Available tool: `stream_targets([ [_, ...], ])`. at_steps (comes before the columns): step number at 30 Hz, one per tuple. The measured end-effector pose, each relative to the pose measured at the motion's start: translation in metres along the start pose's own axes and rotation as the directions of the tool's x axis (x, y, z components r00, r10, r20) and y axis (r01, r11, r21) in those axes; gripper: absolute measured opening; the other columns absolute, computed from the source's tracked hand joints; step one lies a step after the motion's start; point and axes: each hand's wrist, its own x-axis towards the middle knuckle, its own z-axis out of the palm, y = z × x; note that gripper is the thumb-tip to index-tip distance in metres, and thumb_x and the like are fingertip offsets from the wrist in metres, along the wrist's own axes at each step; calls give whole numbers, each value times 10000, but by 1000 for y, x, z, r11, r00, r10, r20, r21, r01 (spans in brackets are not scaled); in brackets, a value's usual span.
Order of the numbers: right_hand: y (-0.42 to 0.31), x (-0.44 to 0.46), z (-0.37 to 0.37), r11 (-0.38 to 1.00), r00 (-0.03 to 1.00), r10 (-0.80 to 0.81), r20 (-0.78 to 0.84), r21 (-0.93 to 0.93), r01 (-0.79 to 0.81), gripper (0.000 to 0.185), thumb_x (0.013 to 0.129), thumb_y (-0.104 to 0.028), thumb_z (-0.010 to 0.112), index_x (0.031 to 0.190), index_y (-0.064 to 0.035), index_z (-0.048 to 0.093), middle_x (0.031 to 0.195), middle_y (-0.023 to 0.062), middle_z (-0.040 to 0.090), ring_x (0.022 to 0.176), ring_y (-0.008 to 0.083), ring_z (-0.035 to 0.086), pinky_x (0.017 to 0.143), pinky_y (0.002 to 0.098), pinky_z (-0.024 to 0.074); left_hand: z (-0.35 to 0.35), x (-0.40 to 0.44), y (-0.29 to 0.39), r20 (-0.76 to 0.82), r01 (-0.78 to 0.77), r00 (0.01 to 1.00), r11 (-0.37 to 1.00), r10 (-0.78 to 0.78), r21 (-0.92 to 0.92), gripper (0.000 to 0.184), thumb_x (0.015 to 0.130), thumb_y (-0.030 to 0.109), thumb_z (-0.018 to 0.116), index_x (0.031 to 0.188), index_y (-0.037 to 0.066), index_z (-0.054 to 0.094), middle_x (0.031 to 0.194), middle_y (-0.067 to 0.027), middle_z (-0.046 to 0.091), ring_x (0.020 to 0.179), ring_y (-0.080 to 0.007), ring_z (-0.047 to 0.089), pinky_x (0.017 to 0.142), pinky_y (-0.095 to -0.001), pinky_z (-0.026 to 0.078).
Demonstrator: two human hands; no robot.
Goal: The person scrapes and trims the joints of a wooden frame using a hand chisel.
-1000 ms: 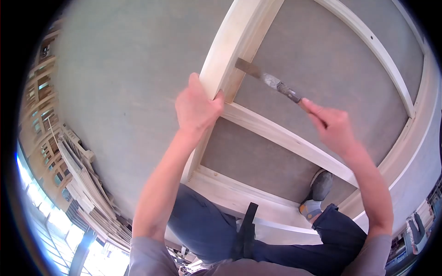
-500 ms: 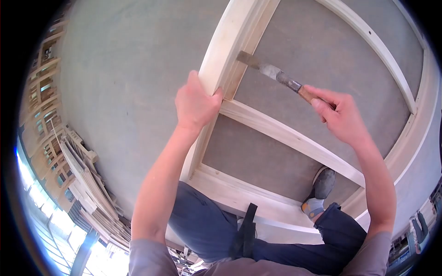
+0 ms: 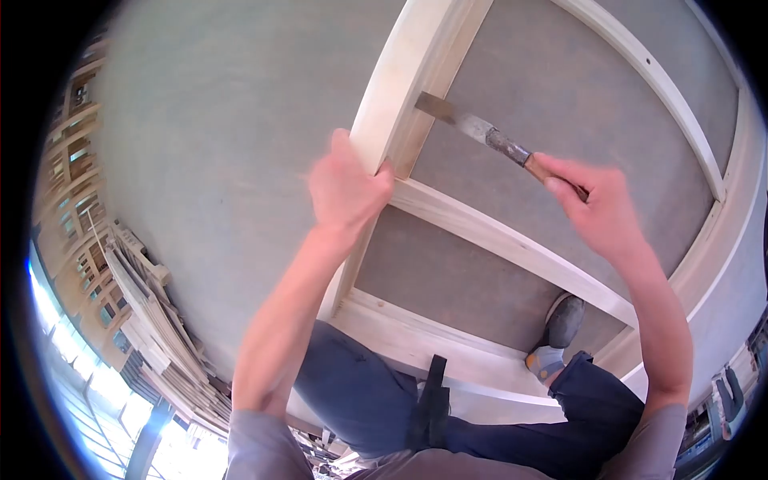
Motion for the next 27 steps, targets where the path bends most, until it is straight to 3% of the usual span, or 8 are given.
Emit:
stream_targets([
  [2, 20, -11, 14, 964, 967, -244, -77, -127, 234, 342, 929, -72, 658, 1265, -113, 707, 704, 121, 648, 531, 226, 530, 546, 337, 452, -1, -3, -5, 7, -18, 1000, 1000, 18, 7, 367, 783, 222, 732, 936, -15, 497, 772, -249, 669, 740, -449, 675, 667, -491, 546],
  [5, 39, -18, 17, 874, 950, -309, -40, -405, 268, 344, 911, -73, 675, 1249, -124, 710, 803, 162, 709, 583, 339, 596, 568, 356, 502, -1, 3, -2, -7, -39, 999, 999, 39, -27, 369, 782, 234, 728, 937, -15, 505, 787, -249, 677, 756, -451, 677, 683, -494, 549],
  [8, 34, -17, 16, 984, 978, -178, -108, -41, 174, 345, 927, -79, 667, 1269, -106, 701, 789, 132, 709, 602, 246, 603, 610, 322, 506, 2, 2, -3, -19, -20, 1000, 999, 19, -45, 362, 779, 234, 726, 929, -13, 508, 803, -251, 682, 773, -451, 680, 695, -493, 551],
  [11, 24, -9, 6, 991, 1000, 18, -21, 136, -15, 342, 954, -99, 649, 1294, -84, 686, 795, 105, 698, 641, 145, 545, 643, 299, 488, 2, 0, -3, -3, -21, 1000, 999, 20, -36, 355, 778, 227, 728, 922, -13, 509, 810, -254, 684, 784, -450, 683, 699, -494, 552],
  [14, 9, -1, -9, 975, 990, 123, 65, 176, -133, 337, 976, -121, 628, 1305, -66, 676, 804, 81, 675, 695, 100, 488, 670, 290, 474, 2, 1, -3, -9, -31, 1000, 998, 30, -51, 355, 782, 222, 733, 920, -14, 507, 810, -255, 683, 786, -453, 682, 700, -496, 551],
  [20, -18, 8, -22, 973, 975, 201, 98, 97, -210, 331, 969, -118, 624, 1289, -59, 682, 800, 73, 661, 694, 113, 499, 658, 296, 467, -1, 1, 0, 5, 29, 1000, 999, -29, -30, 347, 784, 210, 746, 934, -21, 534, 837, -260, 689, 805, -448, 688, 703, -473, 547],
  [27, -21, 13, -26, 980, 977, 189, 97, 46, -194, 332, 954, -100, 633, 1279, -67, 689, 786, 99, 660, 668, 117, 507, 639, 299, 464, -1, 1, 8, 15, 31, 999, 1000, -31, 0, 356, 785, 198, 746, 934, -4, 494, 799, -253, 676, 767, -459, 674, 699, -504, 540],
])
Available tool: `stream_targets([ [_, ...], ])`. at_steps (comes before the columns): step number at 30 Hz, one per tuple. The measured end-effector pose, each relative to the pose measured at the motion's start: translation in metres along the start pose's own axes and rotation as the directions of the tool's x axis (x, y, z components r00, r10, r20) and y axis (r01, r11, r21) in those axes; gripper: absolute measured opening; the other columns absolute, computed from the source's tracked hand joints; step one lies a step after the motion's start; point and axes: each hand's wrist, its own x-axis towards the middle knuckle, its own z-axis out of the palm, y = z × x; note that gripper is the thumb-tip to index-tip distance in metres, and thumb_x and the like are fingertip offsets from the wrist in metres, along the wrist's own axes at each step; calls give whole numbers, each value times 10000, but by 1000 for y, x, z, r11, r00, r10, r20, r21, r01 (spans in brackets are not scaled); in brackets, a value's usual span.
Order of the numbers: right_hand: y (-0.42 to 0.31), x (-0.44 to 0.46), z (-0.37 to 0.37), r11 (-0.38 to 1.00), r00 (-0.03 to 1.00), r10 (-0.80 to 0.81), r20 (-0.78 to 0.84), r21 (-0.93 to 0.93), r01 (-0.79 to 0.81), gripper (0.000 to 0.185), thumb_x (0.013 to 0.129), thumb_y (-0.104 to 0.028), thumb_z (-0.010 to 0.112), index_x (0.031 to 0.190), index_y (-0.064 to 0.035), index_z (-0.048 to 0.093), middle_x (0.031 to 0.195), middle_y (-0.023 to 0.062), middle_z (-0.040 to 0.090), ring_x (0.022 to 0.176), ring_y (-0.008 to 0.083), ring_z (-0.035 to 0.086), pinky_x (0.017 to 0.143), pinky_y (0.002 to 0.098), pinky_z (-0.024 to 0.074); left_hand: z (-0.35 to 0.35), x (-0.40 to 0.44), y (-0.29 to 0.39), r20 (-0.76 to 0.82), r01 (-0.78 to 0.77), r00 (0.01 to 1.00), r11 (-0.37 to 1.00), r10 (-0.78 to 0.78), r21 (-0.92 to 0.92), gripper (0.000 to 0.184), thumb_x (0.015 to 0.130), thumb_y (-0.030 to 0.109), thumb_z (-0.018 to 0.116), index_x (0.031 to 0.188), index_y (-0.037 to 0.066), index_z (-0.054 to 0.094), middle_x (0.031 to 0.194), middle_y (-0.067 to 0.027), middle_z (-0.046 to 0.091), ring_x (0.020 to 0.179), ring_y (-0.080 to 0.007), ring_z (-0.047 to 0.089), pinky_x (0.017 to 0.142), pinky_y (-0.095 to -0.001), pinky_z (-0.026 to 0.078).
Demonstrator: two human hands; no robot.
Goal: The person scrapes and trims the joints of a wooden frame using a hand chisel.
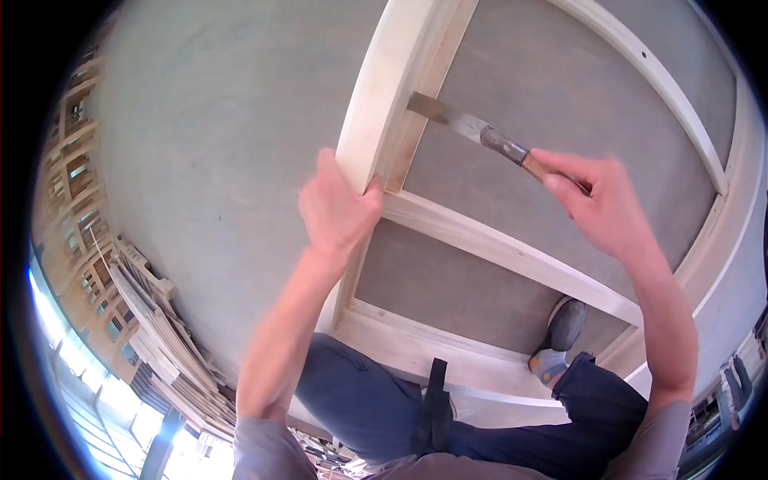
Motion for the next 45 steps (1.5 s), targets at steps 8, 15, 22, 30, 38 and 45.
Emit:
stream_targets([
  [8, 82, -3, 34, 757, 856, -509, -97, -523, 391, 373, 913, -36, 679, 1279, -105, 702, 892, 184, 729, 588, 114, 507, 597, 277, 467, 1, 0, -5, -22, -26, 999, 1000, 26, -7, 371, 772, 225, 740, 948, -4, 508, 818, -250, 686, 795, -454, 683, 715, -503, 547],
  [15, 51, -1, 19, 984, 987, -139, -82, 104, 148, 331, 957, -104, 647, 1284, -90, 695, 746, 99, 609, 655, 118, 499, 642, 282, 471, 2, 1, -9, -13, -16, 1000, 1000, 16, -23, 378, 774, 237, 760, 933, -2, 515, 826, -249, 691, 804, -458, 683, 721, -500, 550],
  [22, 16, 1, 0, 997, 1000, -20, -18, 78, 22, 332, 963, -104, 627, 1288, -70, 686, 762, 68, 610, 692, 109, 489, 653, 295, 464, 4, 2, -9, -4, 2, 1000, 1000, -2, -32, 369, 771, 218, 746, 954, -25, 537, 860, -261, 691, 834, -455, 684, 736, -483, 542],
  [30, 30, 2, 9, 957, 958, -264, -109, -155, 246, 337, 930, -65, 650, 1260, -96, 708, 724, 137, 643, 578, 126, 478, 575, 306, 449, -1, 1, -3, 28, 36, 999, 999, -36, 0, 372, 777, 214, 727, 968, -19, 510, 827, -260, 682, 782, -468, 675, 717, -507, 538],
  [38, 66, 1, 32, 943, 924, -316, -215, 32, 330, 326, 941, -98, 665, 1264, -96, 705, 815, 150, 719, 577, 137, 541, 594, 306, 480, 3, 2, -12, -10, -28, 1000, 999, 28, -39, 358, 779, 213, 737, 936, -7, 502, 812, -252, 678, 789, -462, 674, 718, -502, 539],
  [45, 28, 8, -7, 992, 993, -93, -72, 79, 99, 321, 954, -95, 637, 1267, -51, 692, 821, 76, 681, 694, 110, 529, 663, 301, 477, 6, 2, -15, -7, -24, 1000, 998, 24, -57, 354, 775, 175, 759, 973, -32, 552, 864, -242, 708, 805, -414, 707, 715, -443, 553],
])
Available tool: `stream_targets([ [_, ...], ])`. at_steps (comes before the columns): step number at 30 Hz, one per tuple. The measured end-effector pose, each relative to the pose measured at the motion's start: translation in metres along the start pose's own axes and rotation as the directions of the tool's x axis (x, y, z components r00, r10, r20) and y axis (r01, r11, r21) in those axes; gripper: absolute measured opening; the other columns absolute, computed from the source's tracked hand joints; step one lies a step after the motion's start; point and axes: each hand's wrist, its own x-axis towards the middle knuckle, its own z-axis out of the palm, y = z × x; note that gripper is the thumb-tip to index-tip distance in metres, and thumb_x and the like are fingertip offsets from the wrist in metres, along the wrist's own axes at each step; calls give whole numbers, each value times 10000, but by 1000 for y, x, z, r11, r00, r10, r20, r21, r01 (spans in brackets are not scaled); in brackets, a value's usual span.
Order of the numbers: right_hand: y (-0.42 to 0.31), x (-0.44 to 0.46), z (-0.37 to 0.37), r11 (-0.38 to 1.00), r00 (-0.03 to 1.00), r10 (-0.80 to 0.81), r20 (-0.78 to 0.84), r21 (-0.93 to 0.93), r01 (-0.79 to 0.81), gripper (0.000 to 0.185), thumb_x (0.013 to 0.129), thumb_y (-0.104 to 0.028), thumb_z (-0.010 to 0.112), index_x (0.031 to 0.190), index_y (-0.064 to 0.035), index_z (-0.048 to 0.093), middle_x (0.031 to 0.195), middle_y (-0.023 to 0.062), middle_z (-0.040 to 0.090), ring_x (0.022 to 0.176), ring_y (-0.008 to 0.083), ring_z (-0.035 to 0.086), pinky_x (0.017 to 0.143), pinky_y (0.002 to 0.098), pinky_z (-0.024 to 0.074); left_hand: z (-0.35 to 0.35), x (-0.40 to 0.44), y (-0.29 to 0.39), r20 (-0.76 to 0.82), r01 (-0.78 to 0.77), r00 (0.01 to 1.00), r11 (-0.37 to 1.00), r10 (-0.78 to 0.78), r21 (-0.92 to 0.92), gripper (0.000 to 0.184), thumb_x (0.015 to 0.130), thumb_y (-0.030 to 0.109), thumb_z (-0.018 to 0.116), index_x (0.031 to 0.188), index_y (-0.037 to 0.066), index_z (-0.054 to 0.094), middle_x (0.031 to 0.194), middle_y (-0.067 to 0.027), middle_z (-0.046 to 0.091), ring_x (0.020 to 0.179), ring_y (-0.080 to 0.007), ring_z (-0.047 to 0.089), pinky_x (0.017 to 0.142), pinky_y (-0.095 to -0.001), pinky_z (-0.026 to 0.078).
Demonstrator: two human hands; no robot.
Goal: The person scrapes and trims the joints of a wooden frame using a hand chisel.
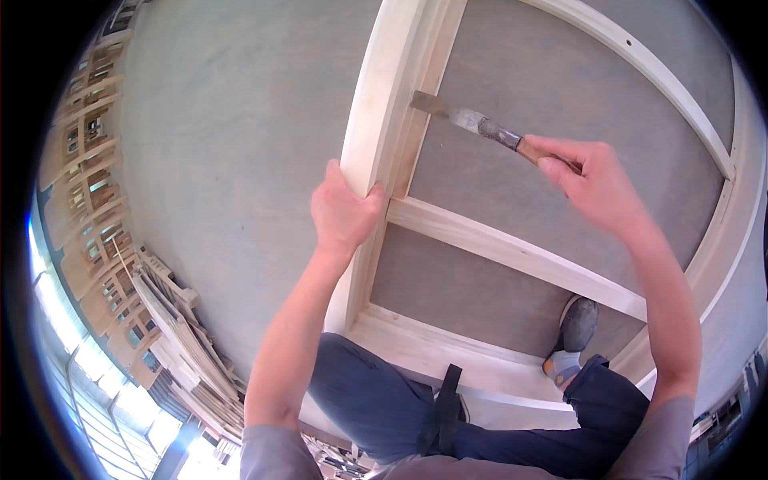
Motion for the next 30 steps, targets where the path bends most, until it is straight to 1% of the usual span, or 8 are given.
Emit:
stream_targets([
  [5, -16, 8, -3, 997, 998, 54, 22, -47, -53, 342, 965, -67, 610, 1298, -60, 687, 770, -35, 555, 681, 62, 439, 611, 262, 415, -6, 0, 14, 12, 62, 998, 998, -62, 14, 347, 775, 166, 751, 975, -38, 554, 861, -245, 706, 802, -413, 708, 715, -440, 555],
  [11, 16, 2, 9, 976, 988, -146, -47, -170, 136, 376, 922, -50, 659, 1296, -72, 687, 809, 72, 703, 631, 77, 516, 596, 269, 449, -3, -3, 10, -6, 23, 1000, 1000, -23, 18, 355, 763, 179, 756, 946, -16, 522, 808, -245, 686, 758, -440, 686, 692, -470, 550],
  [14, 54, -17, 38, 697, 916, -401, -16, -654, 294, 395, 914, -54, 669, 1309, -69, 669, 813, 135, 704, 621, 120, 574, 602, 284, 470, 0, -4, 4, -13, 4, 1000, 999, -4, 40, 362, 760, 183, 762, 935, -5, 506, 790, -246, 681, 750, -455, 679, 697, -496, 545],
  [18, 61, -27, 68, 909, 862, -400, -311, -257, 329, 323, 907, -119, 694, 1225, -70, 671, 832, 130, 708, 695, 309, 673, 635, 373, 526, -5, -3, 13, 8, 83, 996, 993, -84, 82, 374, 754, 174, 757, 999, -21, 555, 902, -233, 675, 854, -396, 682, 744, -437, 542],
  [21, 63, -29, 75, 985, 893, -174, -414, -84, 153, 324, 903, -138, 705, 1211, -53, 652, 832, 146, 702, 711, 320, 674, 651, 385, 525, -2, -13, 27, -408, -332, 769, 853, 492, 402, 396, 753, 151, 784, 1048, -6, 571, 1003, -194, 638, 950, -356, 643, 804, -418, 530],
  [24, 59, -7, 76, 994, 860, -99, -501, -13, 107, 334, 901, -139, 704, 1218, -55, 639, 850, 157, 702, 738, 339, 676, 667, 390, 526, 34, -17, 67, -380, -550, 779, 835, 500, -30, 376, 764, 116, 789, 1070, 19, 594, 1056, -151, 598, 1002, -330, 602, 845, -409, 518],
  [26, 54, 5, 77, 993, 863, -120, -491, -39, 116, 331, 900, -128, 699, 1216, -54, 637, 871, 165, 705, 759, 350, 679, 678, 398, 529, 65, 5, 94, -277, -416, 889, 896, 365, -156, 346, 782, 86, 766, 1087, 36, 609, 1066, -151, 618, 1008, -335, 615, 859, -429, 521],
  [30, 59, 19, 88, 961, 778, -273, -565, -118, 252, 346, 897, -125, 690, 1235, -74, 632, 893, 179, 712, 801, 370, 689, 700, 434, 537, 94, 59, 134, -308, -708, 678, 705, 668, -30, 206, 848, 105, 703, 1040, 41, 661, 1101, -143, 643, 1028, -338, 621, 892, -451, 517],
])
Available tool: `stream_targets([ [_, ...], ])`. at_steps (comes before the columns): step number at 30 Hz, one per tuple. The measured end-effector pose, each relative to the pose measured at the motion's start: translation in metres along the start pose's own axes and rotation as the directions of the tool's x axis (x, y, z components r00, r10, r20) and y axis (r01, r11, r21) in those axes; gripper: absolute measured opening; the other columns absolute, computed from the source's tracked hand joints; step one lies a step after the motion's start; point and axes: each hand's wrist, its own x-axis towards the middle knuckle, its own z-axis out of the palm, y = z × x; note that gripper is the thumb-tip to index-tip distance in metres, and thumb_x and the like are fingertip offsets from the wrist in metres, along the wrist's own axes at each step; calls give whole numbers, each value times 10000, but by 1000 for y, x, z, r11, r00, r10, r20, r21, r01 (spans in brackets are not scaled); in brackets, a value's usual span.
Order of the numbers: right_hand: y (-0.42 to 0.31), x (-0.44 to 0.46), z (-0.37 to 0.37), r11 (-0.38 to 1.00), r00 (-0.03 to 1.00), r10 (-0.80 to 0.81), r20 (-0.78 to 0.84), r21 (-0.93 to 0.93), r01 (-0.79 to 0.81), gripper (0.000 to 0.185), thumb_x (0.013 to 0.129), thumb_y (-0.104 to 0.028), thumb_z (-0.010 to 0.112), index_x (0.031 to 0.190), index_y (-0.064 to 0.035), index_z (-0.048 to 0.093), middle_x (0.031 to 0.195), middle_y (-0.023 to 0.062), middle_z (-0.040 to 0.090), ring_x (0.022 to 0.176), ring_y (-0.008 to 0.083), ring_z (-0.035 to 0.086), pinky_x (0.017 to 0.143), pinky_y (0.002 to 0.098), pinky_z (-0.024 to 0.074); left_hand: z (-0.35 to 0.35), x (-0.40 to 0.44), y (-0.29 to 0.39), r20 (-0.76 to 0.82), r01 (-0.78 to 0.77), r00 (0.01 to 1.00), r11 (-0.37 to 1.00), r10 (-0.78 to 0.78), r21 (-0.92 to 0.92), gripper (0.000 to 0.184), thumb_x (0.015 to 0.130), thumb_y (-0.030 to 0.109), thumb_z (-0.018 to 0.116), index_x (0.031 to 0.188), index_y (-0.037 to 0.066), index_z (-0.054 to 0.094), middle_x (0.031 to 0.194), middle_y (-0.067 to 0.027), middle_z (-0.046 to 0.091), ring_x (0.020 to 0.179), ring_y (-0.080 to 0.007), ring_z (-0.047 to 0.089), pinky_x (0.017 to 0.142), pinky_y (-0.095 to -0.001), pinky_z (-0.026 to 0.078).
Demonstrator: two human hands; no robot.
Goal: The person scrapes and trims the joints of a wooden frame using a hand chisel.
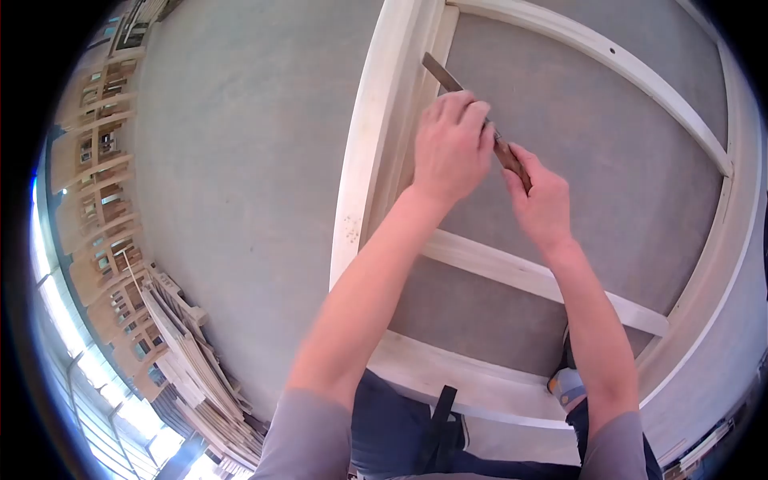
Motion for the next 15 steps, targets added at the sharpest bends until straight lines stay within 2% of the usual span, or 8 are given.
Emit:
stream_targets([
  [2, 3, 6, 4, 1000, 1000, -22, -13, -10, 22, 356, 899, -119, 678, 1249, -79, 627, 917, 186, 716, 829, 390, 691, 719, 452, 544, 18, 19, -8, 45, -82, 996, 997, 82, -9, 140, 875, 143, 679, 970, 40, 688, 1058, -135, 660, 1021, -341, 623, 911, -469, 507],
  [5, 10, 14, 8, 987, 969, 150, 194, -87, -136, 343, 929, -117, 639, 1271, -94, 620, 934, 199, 716, 836, 422, 683, 728, 468, 552, 41, 47, -16, 138, -207, 970, 978, 201, 29, 197, 901, 212, 655, 823, 42, 716, 924, -119, 678, 975, -336, 630, 929, -476, 492],
  [7, 11, 19, 1, 987, 983, 140, 123, 59, -148, 327, 950, -117, 612, 1277, -99, 615, 935, 211, 712, 823, 441, 674, 713, 488, 546, 51, 58, -19, 239, -229, 947, 973, 213, 42, 275, 905, 251, 651, 737, 45, 720, 816, -108, 677, 924, -327, 634, 935, -466, 485],
  [8, 12, 22, 0, 980, 986, 139, 96, 133, -151, 320, 960, -118, 599, 1280, -102, 613, 935, 218, 709, 817, 450, 669, 705, 497, 543, 50, 67, -17, 238, -263, 939, 964, 248, 34, 303, 906, 265, 650, 710, 44, 715, 785, -104, 675, 895, -320, 632, 933, -457, 483],
  [11, 15, 51, -6, 989, 999, 16, -51, 151, -8, 303, 982, -132, 575, 1283, -118, 614, 922, 232, 699, 793, 456, 662, 676, 513, 523, 53, 98, -19, 226, -340, 919, 940, 324, 33, 380, 911, 305, 643, 644, 43, 703, 711, -97, 672, 822, -304, 622, 934, -437, 474],
  [14, 10, 84, -18, 995, 993, 95, 76, 8, -96, 304, 986, -141, 568, 1286, -114, 611, 898, 238, 688, 790, 457, 659, 668, 521, 508, 65, 121, -31, 237, -326, 922, 944, 305, 53, 446, 928, 343, 625, 609, 40, 698, 678, -104, 673, 783, -299, 610, 950, -433, 459],
  [15, 12, 91, -17, 997, 994, 74, 77, -10, -74, 303, 986, -143, 568, 1284, -114, 612, 889, 241, 685, 789, 459, 656, 667, 522, 506, 67, 125, -38, 257, -306, 924, 950, 282, 57, 473, 938, 357, 615, 597, 40, 696, 668, -111, 672, 778, -300, 609, 954, -432, 454],
])
